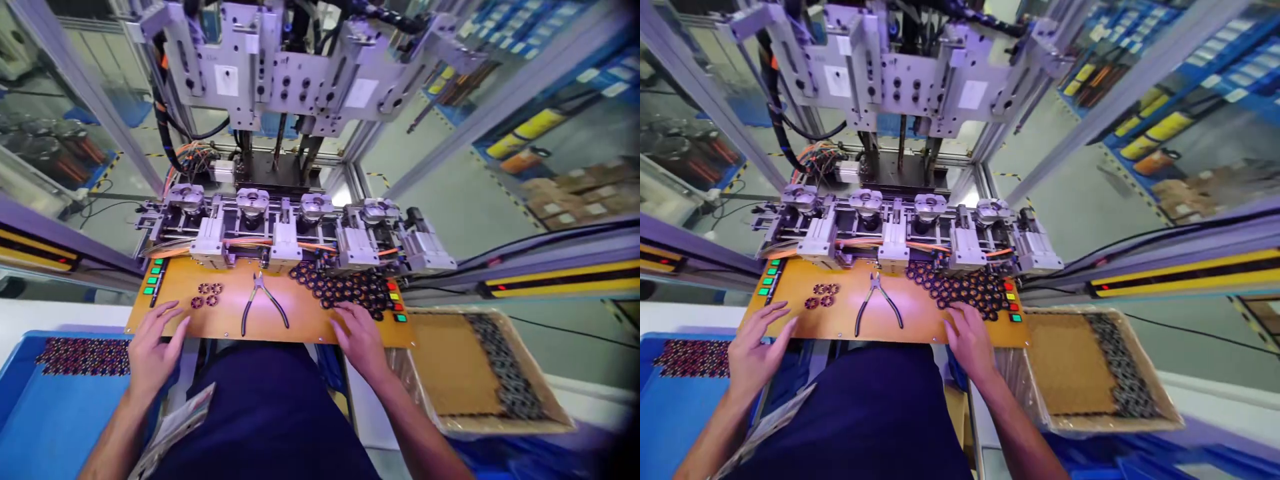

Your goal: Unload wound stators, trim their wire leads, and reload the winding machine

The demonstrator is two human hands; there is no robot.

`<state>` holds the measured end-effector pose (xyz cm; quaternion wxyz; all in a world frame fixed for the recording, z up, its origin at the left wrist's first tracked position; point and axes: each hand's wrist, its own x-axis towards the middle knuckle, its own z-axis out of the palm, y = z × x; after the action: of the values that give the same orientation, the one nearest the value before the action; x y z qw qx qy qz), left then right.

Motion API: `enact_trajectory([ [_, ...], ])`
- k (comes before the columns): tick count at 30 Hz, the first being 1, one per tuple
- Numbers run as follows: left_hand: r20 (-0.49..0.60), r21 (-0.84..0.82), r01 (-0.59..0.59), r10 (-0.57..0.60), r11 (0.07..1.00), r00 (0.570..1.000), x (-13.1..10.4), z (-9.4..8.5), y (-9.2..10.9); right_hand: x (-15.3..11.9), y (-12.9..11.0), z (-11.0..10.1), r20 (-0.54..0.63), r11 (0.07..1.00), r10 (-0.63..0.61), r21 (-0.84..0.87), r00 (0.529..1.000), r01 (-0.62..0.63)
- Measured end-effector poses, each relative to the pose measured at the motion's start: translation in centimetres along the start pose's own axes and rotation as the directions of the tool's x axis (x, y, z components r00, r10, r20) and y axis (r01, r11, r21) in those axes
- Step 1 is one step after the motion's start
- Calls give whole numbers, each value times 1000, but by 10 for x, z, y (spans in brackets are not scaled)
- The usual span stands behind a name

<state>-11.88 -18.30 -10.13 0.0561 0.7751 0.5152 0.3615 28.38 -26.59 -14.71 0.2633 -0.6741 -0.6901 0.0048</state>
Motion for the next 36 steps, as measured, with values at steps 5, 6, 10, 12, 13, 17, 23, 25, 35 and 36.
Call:
enact_trajectory([
  [5,-2,-79,-126,126,989,992,39,4,25,12,-3,14,-5,997,69,37,998,-69],
  [6,0,-103,-149,150,983,989,46,5,29,15,-5,15,-9,996,74,58,997,-74],
  [10,139,-271,-182,225,945,964,75,8,58,26,-26,4,-34,979,23,205,999,-16],
  [12,314,-403,-103,243,909,918,86,10,81,34,-50,-9,-56,953,-30,300,998,46],
  [13,410,-482,-22,248,876,878,90,12,93,39,-64,-16,-77,926,-55,369,995,80],
  [17,611,-705,380,242,599,754,91,18,129,60,-115,-41,-219,726,-119,647,969,235],
  [23,232,-687,30,180,726,956,84,9,125,90,-135,-44,-82,541,-200,821,976,180],
  [25,108,-632,-89,201,770,974,84,5,120,97,-139,-41,-14,505,-197,856,980,114],
  [35,-123,-557,-164,115,814,986,77,-6,95,129,-164,-25,172,388,-323,921,931,-36],
  [36,-138,-557,-168,109,813,984,77,-6,92,134,-166,-23,192,384,-331,922,924,-54],
])
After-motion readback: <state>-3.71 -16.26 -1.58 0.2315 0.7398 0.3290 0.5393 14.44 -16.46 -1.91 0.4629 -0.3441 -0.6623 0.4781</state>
